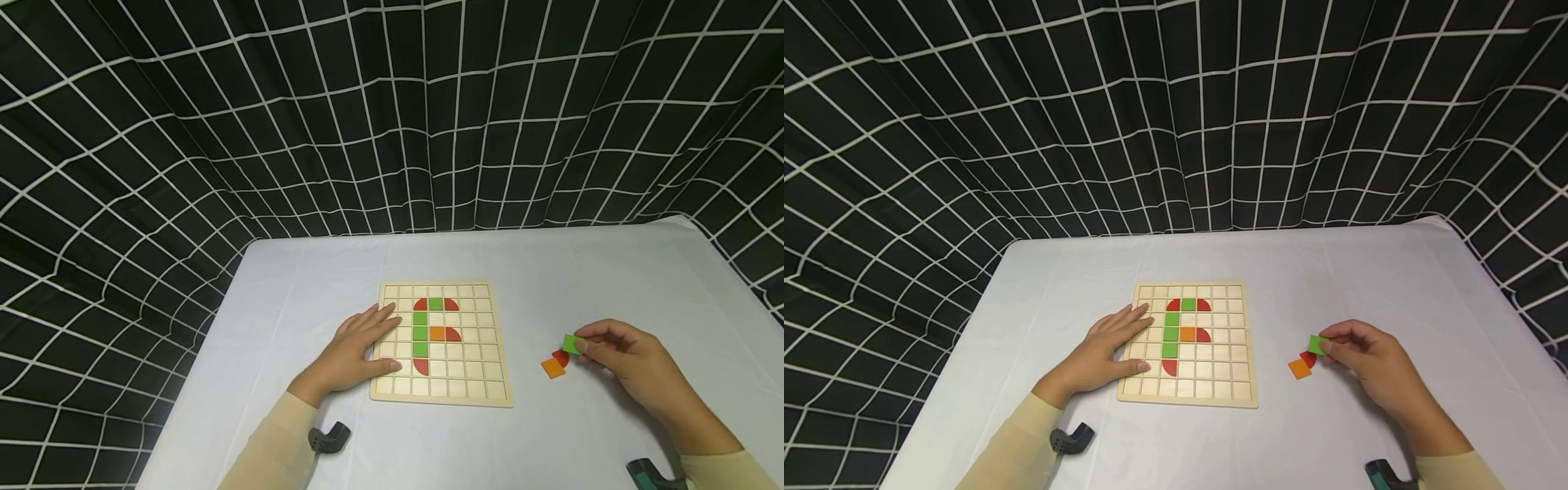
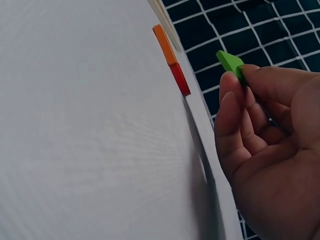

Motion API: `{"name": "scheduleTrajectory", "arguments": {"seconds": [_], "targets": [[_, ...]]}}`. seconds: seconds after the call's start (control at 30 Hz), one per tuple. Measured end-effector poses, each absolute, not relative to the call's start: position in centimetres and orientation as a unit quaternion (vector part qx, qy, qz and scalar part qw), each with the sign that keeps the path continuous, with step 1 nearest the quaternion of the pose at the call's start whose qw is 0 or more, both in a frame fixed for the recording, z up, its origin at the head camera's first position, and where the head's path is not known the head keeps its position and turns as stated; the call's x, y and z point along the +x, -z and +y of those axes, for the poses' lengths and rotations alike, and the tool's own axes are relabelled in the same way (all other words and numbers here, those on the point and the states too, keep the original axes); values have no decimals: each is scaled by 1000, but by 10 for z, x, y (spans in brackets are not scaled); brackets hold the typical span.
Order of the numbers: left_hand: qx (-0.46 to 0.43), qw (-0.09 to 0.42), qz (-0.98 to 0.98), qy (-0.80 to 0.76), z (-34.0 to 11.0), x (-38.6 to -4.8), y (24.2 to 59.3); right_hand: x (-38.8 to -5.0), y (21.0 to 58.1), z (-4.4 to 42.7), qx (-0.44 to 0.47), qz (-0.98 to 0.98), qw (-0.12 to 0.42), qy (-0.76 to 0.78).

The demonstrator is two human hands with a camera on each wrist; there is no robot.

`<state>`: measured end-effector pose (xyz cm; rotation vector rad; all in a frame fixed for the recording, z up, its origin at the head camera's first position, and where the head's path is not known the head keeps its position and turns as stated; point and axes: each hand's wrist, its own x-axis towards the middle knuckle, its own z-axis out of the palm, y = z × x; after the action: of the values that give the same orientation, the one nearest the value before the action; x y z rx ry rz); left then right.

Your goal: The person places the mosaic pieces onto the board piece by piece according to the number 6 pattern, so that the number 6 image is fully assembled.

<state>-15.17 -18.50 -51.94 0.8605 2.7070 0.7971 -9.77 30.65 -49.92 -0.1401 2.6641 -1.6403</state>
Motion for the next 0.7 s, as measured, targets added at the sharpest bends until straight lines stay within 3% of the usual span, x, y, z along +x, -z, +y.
{"name": "scheduleTrajectory", "arguments": {"seconds": [0.7], "targets": [[286, 92, 914, -272, -185, -152, 521, -93, 491, 282, -36, 854, 27, 519]]}}
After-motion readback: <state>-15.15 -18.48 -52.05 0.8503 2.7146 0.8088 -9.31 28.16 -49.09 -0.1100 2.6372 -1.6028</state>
